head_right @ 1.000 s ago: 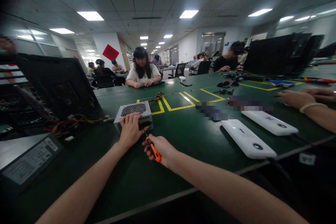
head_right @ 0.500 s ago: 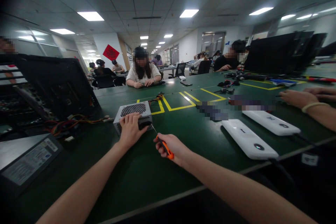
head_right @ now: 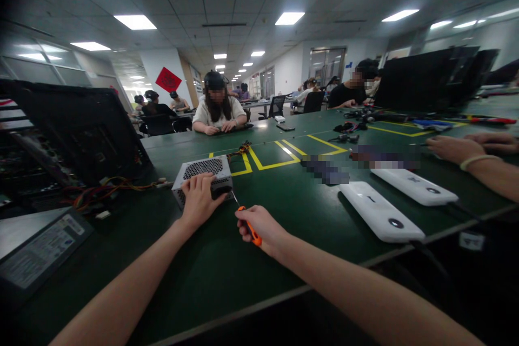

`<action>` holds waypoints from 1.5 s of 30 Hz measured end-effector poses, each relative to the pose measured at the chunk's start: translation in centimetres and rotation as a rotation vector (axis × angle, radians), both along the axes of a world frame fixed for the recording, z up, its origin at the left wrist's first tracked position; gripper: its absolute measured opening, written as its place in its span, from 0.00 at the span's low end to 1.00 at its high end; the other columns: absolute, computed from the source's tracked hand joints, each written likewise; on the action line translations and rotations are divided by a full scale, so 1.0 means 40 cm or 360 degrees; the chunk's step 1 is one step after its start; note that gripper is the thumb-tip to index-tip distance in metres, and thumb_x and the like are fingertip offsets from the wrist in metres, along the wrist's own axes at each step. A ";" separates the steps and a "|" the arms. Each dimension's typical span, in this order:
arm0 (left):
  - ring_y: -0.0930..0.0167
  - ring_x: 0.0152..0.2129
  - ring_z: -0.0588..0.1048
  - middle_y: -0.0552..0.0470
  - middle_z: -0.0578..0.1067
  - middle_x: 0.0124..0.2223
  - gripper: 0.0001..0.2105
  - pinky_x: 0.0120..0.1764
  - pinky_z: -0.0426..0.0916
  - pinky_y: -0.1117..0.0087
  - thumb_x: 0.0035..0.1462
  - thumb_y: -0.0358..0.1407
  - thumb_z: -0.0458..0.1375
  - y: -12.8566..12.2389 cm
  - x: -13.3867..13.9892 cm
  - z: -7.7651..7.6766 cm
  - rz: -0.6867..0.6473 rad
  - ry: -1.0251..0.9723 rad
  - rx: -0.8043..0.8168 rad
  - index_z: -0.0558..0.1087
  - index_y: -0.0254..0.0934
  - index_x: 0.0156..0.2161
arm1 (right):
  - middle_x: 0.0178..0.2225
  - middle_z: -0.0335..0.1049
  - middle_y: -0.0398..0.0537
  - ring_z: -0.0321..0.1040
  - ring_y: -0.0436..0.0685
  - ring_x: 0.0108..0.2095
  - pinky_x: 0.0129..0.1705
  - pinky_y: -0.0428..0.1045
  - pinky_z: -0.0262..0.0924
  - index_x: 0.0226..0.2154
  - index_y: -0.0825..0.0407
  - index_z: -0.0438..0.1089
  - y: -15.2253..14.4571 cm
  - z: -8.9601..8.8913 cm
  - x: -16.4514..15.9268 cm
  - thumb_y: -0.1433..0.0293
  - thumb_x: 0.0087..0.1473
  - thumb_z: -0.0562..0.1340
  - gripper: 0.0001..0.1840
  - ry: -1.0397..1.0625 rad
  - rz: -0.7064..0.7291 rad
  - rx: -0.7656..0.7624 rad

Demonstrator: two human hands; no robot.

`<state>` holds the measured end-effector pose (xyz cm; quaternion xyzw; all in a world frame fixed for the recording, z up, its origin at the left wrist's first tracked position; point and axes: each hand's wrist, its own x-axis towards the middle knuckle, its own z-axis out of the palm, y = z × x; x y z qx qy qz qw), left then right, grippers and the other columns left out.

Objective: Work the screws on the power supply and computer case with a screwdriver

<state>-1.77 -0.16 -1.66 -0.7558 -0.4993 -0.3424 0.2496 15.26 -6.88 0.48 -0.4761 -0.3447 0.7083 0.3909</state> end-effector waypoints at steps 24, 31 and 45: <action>0.59 0.44 0.61 0.40 0.66 0.47 0.20 0.46 0.51 0.57 0.48 0.41 0.56 0.002 0.005 -0.001 0.0069 0.0058 0.0014 0.62 0.31 0.44 | 0.37 0.58 0.46 0.65 0.47 0.30 0.32 0.45 0.62 0.41 0.53 0.55 -0.003 -0.035 0.017 0.78 0.40 0.59 0.23 -0.0718 -0.0181 0.0885; 0.59 0.45 0.60 0.40 0.65 0.47 0.20 0.46 0.51 0.56 0.47 0.41 0.56 0.004 0.005 -0.003 0.0064 0.0037 -0.0011 0.62 0.31 0.45 | 0.42 0.61 0.50 0.65 0.52 0.38 0.40 0.51 0.62 0.43 0.53 0.58 -0.048 -0.015 0.032 0.78 0.51 0.52 0.15 -0.1653 -0.0072 0.1669; 0.58 0.44 0.60 0.40 0.66 0.47 0.20 0.45 0.51 0.56 0.47 0.41 0.56 0.009 0.005 -0.003 0.0035 0.0027 0.0006 0.63 0.31 0.44 | 0.41 0.62 0.59 0.66 0.56 0.34 0.29 0.48 0.67 0.48 0.61 0.56 -0.077 0.017 -0.030 0.84 0.48 0.51 0.22 -0.2835 0.0323 0.1955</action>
